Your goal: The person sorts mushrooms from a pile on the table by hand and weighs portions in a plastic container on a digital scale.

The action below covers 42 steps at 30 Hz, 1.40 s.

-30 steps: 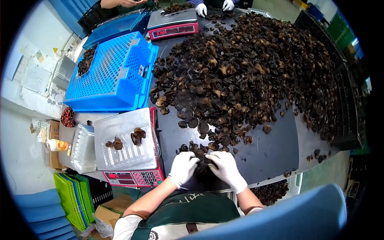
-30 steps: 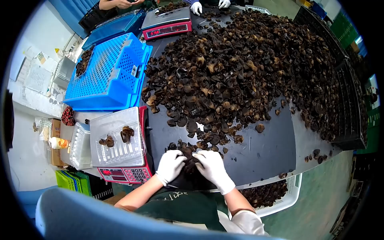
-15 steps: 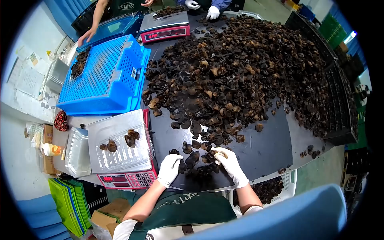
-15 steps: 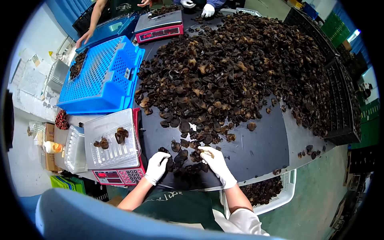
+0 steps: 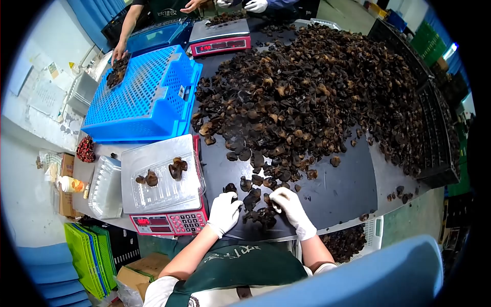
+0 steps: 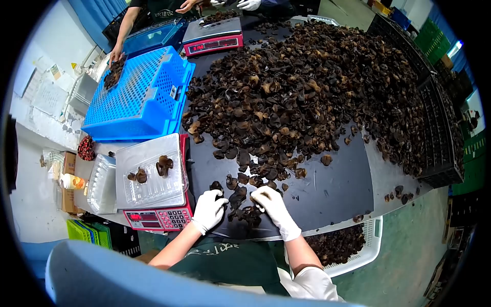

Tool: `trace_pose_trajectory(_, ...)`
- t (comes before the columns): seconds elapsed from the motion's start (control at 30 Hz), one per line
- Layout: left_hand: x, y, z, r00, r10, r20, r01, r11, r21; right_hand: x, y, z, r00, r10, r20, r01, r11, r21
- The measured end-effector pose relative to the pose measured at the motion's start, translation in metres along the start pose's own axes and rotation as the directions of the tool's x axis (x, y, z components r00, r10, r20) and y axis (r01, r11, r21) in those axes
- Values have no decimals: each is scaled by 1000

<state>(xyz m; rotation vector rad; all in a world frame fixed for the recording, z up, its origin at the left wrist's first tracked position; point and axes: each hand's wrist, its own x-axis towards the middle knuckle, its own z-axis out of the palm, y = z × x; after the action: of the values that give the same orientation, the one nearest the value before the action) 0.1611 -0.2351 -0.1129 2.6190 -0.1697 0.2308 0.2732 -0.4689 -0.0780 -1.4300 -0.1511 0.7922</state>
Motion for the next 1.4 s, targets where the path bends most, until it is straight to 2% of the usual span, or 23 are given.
trace_pose_trajectory(0.03, 0, 5, -3, 1000, -2, -3, 2, 1000, 2, 2, 0, 11, 986, -164, -13, 151, 933, -326)
trace_pose_trajectory(0.1, 0, 19, -6, 999, -8, 39, 4, 993, 122, 7, 10, 25, 909, -407, 85, 383, 739, -554)
trace_pose_trajectory(0.2, -1, 21, 6, 1000, -12, 2, 12, 984, 175, 12, 22, 39, 824, -464, 323, 436, 156, -887)
trace_pose_trajectory(0.23, 0, 21, 7, 1000, -19, -14, 21, 983, 182, 12, 24, 42, 842, -408, 354, 422, 88, -902)
trace_pose_trajectory(0.43, 4, 20, 8, 994, 54, -95, -38, 986, 165, 20, 28, 48, 847, -394, 357, 405, 44, -913)
trace_pose_trajectory(0.53, 15, 31, -7, 976, 55, -211, -41, 997, 69, 12, 13, 44, 745, -623, 239, 461, 223, -859)
trace_pose_trajectory(0.6, 26, 43, -18, 943, 41, -329, -42, 999, 6, 5, 3, 32, 857, -514, 33, 421, 662, -620)
trace_pose_trajectory(0.67, 37, 57, -24, 939, 87, -333, -119, 990, -76, -5, -3, 19, 991, -125, -39, 123, 990, -66)
trace_pose_trajectory(0.7, 43, 65, -27, 930, 130, -343, -191, 970, -151, -10, -7, 20, 999, 11, 36, -28, 862, 506)
trace_pose_trajectory(0.73, 51, 76, -31, 940, 174, -292, -232, 956, -178, -10, 2, 12, 981, -15, 195, -117, 756, 644)
trace_pose_trajectory(0.8, 55, 83, -25, 921, 228, -315, -302, 929, -212, -14, 20, -6, 935, -15, 355, -289, 552, 782)
trace_pose_trajectory(0.9, 60, 74, -19, 933, 99, -345, -216, 923, -319, -42, 1, -53, 948, -72, 309, -230, 515, 826)
trace_pose_trajectory(0.97, 69, 52, -24, 957, 39, -287, -111, 964, -242, -63, -20, -73, 716, -647, 261, -102, 273, 956)
trace_pose_trajectory(1.0, 75, 40, -19, 955, -11, -296, -60, 971, -231, -68, -33, -83, 446, -869, 213, -111, 183, 977)
trace_pose_trajectory(1.03, 82, 27, -10, 950, -57, -309, -13, 976, -219, -60, -49, -93, 9, -975, 222, -80, 220, 972)
trace_pose_trajectory(1.07, 91, 14, 0, 936, -51, -347, -26, 976, -215, -68, -52, -102, 153, -961, 230, 49, 240, 970)
trace_pose_trajectory(1.13, 107, 0, 14, 953, -17, -303, -21, 992, -122, -62, -54, -104, 408, -897, 167, 296, 304, 906)
trace_pose_trajectory(1.17, 116, -4, 17, 958, 30, -286, -51, 997, -65, -70, -52, -83, 789, -586, -186, 477, 392, 787)
trace_pose_trajectory(1.2, 120, -8, 24, 975, 40, -219, -40, 999, 7, -52, -50, -73, 844, -496, -203, 464, 486, 741)
trace_pose_trajectory(1.23, 126, -7, 24, 996, -14, -89, 18, 999, 43, -39, -52, -67, 890, -358, -281, 421, 883, 209)
trace_pose_trajectory(1.27, 126, -6, 28, 999, -35, -30, 39, 989, 141, -29, -61, -47, 902, -278, -331, 227, 956, -186)
trace_pose_trajectory(1.33, 121, -15, 41, 994, -78, 71, 57, 964, 261, 4, -46, -21, 872, -384, -303, 230, 869, -439)
trace_pose_trajectory(1.4, 113, -15, 37, 999, -41, 18, 36, 976, 217, 45, -15, -14, 683, -723, -106, 455, 534, -713)
